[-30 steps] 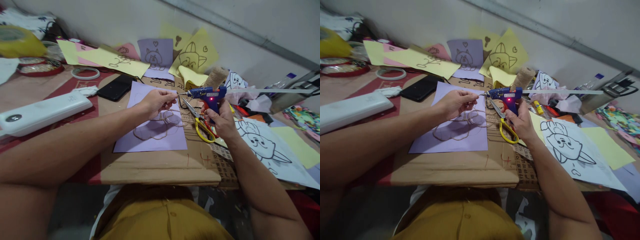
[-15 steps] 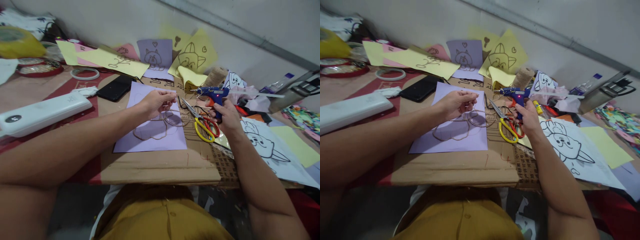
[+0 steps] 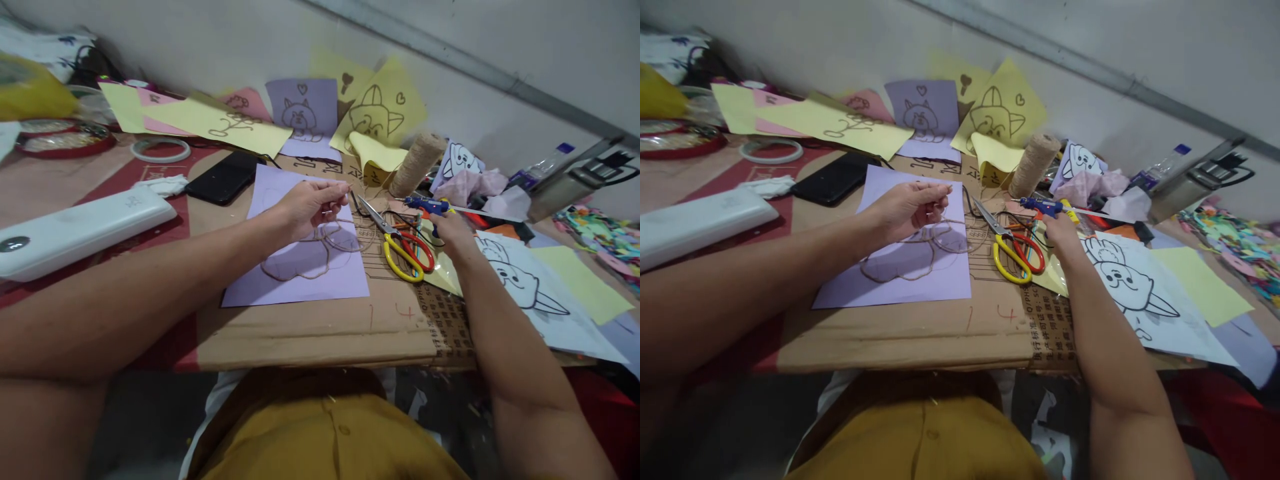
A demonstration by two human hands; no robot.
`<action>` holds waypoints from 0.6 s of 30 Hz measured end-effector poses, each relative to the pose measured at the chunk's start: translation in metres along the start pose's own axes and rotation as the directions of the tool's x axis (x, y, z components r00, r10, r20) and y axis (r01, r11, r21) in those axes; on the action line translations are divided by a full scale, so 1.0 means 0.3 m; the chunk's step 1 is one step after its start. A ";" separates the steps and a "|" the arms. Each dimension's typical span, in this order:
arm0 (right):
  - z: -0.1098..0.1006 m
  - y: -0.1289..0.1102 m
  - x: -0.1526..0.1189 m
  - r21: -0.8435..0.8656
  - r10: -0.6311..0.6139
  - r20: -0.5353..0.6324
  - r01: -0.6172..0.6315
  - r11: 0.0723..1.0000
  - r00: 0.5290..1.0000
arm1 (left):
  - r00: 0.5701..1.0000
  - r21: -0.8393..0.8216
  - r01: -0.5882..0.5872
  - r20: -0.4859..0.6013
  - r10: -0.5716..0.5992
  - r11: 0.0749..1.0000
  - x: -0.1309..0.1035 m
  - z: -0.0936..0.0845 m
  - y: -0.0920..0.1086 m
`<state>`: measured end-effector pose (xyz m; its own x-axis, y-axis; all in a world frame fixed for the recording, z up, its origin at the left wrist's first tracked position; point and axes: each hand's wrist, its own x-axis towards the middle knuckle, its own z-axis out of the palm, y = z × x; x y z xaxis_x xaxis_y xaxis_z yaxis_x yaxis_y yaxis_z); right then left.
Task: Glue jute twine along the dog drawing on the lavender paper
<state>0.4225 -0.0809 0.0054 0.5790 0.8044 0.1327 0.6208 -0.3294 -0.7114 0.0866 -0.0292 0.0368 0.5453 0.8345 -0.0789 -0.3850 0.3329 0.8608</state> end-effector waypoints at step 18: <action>0.093 -0.296 -0.358 0.057 -0.829 -0.161 0.844 0.534 0.536 | 0.994 0.210 -0.038 0.107 0.016 0.977 -0.047 0.051 -0.046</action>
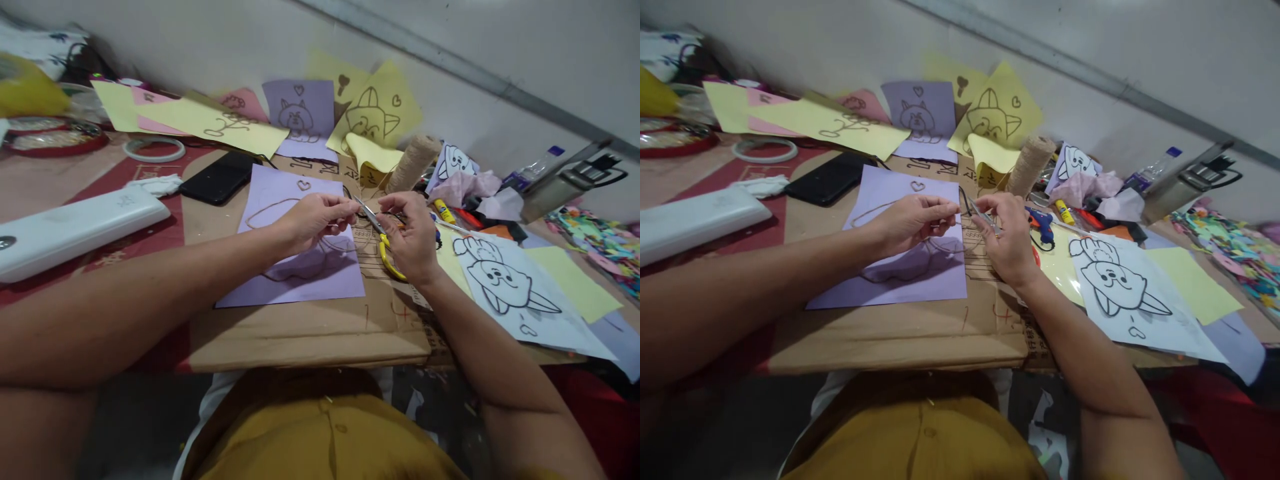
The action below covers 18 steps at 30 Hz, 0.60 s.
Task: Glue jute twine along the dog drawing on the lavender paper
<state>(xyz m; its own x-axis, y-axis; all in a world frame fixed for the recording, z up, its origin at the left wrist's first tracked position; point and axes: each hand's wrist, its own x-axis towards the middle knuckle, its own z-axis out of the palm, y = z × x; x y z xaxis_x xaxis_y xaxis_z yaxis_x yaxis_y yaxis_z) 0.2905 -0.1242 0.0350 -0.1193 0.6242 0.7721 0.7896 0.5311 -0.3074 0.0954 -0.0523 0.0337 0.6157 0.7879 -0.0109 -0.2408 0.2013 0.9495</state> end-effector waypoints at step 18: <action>0.017 -0.006 -0.006 -0.070 -0.056 0.030 0.058 0.996 0.998 | 0.993 0.132 -0.023 0.117 0.008 0.991 -0.018 0.021 -0.017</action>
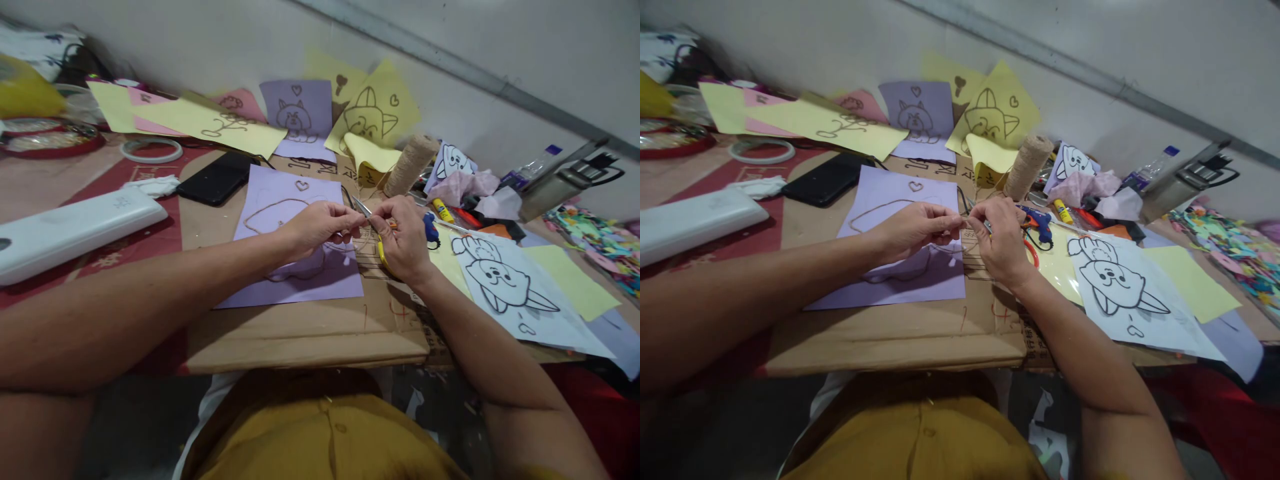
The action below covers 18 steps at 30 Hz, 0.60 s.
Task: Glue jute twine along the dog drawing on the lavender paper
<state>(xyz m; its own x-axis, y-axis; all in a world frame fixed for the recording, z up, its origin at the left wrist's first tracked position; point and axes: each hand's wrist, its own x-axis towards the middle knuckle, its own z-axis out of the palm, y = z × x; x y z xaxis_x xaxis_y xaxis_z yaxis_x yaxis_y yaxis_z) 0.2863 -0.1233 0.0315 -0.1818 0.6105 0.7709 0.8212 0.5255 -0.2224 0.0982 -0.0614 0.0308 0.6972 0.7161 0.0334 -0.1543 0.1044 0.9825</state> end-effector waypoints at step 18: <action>0.012 0.008 -0.011 -0.080 -0.083 0.053 0.088 0.993 0.995 | 0.991 -0.067 0.052 0.124 -0.043 0.996 -0.008 0.014 -0.003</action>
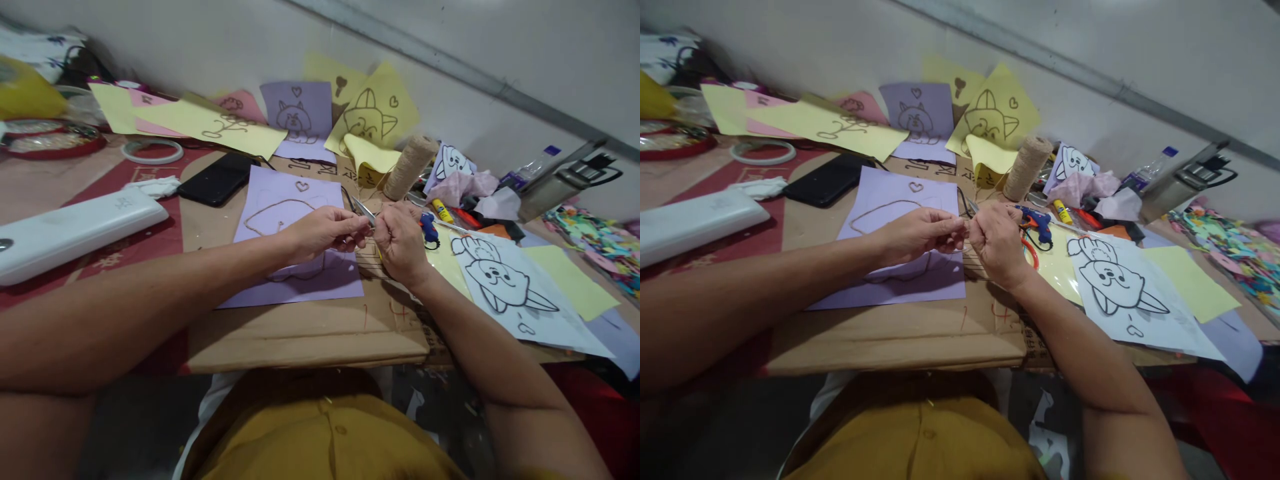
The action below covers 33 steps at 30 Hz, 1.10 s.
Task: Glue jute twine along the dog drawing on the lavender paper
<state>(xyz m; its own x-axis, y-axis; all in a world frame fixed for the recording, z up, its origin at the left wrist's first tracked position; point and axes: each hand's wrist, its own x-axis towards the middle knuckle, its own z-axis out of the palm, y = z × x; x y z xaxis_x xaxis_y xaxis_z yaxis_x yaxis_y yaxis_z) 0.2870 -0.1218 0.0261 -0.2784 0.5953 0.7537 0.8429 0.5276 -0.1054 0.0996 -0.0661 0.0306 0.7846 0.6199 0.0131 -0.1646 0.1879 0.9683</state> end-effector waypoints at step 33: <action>-0.014 -0.011 -0.014 0.238 0.218 0.050 -0.223 0.945 0.975 | 0.996 -0.022 -0.023 -0.087 0.021 1.000 0.003 -0.004 0.010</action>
<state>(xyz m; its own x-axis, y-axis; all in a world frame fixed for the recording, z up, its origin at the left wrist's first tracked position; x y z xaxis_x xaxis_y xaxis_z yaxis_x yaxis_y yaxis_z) 0.2874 -0.1287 0.0261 -0.1107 0.7253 0.6795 0.7492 0.5101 -0.4225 0.0992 -0.0642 0.0332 0.7261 0.6875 0.0112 -0.1952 0.1905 0.9621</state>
